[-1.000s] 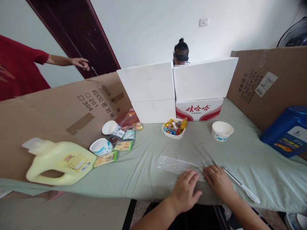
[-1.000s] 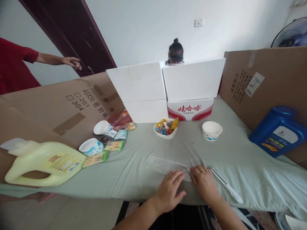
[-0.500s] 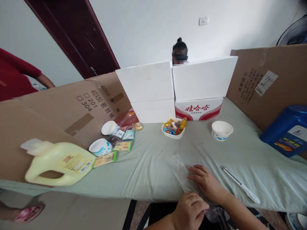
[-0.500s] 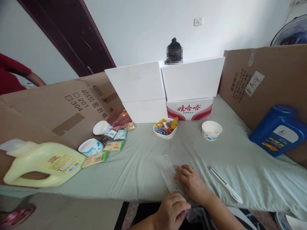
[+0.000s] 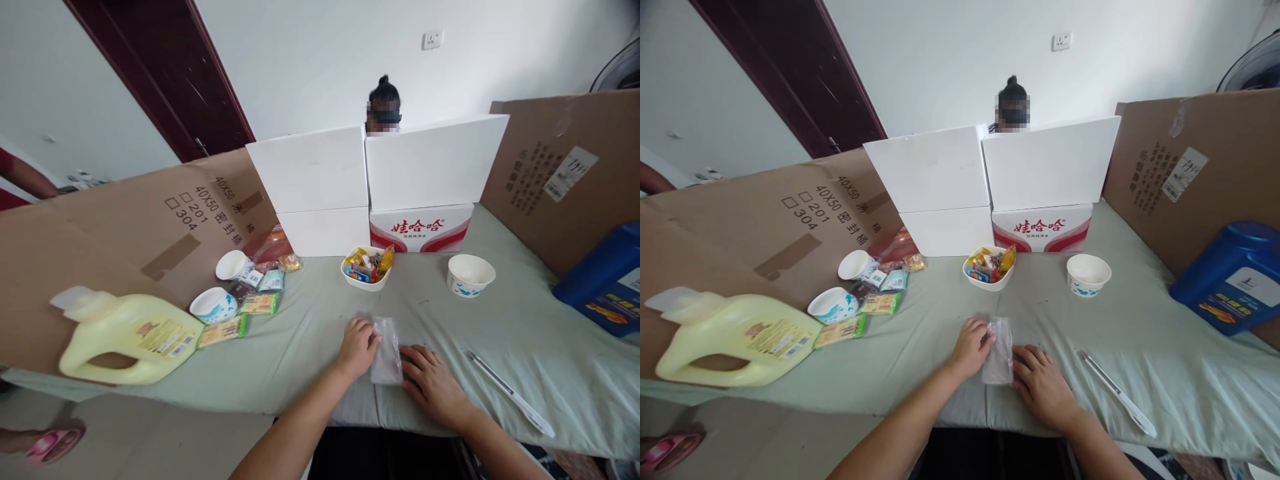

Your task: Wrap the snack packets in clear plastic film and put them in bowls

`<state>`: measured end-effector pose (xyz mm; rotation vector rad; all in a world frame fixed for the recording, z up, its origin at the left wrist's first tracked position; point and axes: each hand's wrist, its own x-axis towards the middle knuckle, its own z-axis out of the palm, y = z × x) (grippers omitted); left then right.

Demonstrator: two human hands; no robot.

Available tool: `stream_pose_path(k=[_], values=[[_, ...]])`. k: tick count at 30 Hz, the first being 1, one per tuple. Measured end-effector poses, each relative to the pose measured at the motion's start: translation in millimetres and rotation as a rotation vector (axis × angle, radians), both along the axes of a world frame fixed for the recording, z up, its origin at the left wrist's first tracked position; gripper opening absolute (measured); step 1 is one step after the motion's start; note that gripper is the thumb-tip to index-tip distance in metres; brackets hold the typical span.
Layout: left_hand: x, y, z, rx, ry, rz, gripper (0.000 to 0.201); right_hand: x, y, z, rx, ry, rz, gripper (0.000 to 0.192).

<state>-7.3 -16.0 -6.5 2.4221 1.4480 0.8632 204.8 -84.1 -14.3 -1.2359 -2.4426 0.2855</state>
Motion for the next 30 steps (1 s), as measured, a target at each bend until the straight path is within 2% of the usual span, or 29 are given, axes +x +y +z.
stream_pose_path(k=[3, 7, 12, 14, 17, 20, 22, 26, 28, 30], values=[[1.7, 12.2, -4.6, -0.011, 0.049, 0.046, 0.006, -0.4, 0.6, -2.5, 0.016, -0.005, -0.01, 0.027], [7.6, 22.3, -6.6, -0.023, 0.072, 0.041, 0.008, -1.4, 1.1, -4.9, 0.022, -0.015, -0.017, 0.026], [15.5, 23.8, -6.8, -0.022, 0.116, 0.05, 0.008, 1.4, 0.2, -5.9, 0.051, 0.022, -0.008, 0.025], [17.2, 22.3, -8.2, -0.011, 0.135, 0.064, 0.008, 1.7, 0.5, -3.8, 0.103, 0.092, -0.048, 0.023], [18.1, 21.3, -13.2, 0.019, 0.128, 0.067, 0.009, -5.8, 2.7, 1.9, 0.193, 0.199, -0.112, 0.022], [17.3, 23.6, -20.1, 0.05, 0.1, 0.07, 0.01, -23.3, 4.8, 2.4, 0.184, 0.156, -0.032, 0.034], [14.6, 26.5, -24.3, 0.069, 0.064, 0.113, 0.012, -35.1, 4.0, -3.5, 0.129, 0.08, 0.017, 0.042], [3.8, 30.4, -27.0, 0.129, -0.047, 0.273, 0.012, -45.4, -2.3, -20.4, 0.103, 0.011, -0.001, 0.044], [0.2, 28.8, -24.5, 0.138, -0.057, 0.229, 0.015, -44.7, -4.9, -24.1, 0.117, 0.012, -0.005, 0.044], [0.9, 25.0, -20.0, 0.127, -0.033, 0.021, 0.014, -43.1, -6.0, -23.6, 0.119, 0.023, -0.005, 0.043]])
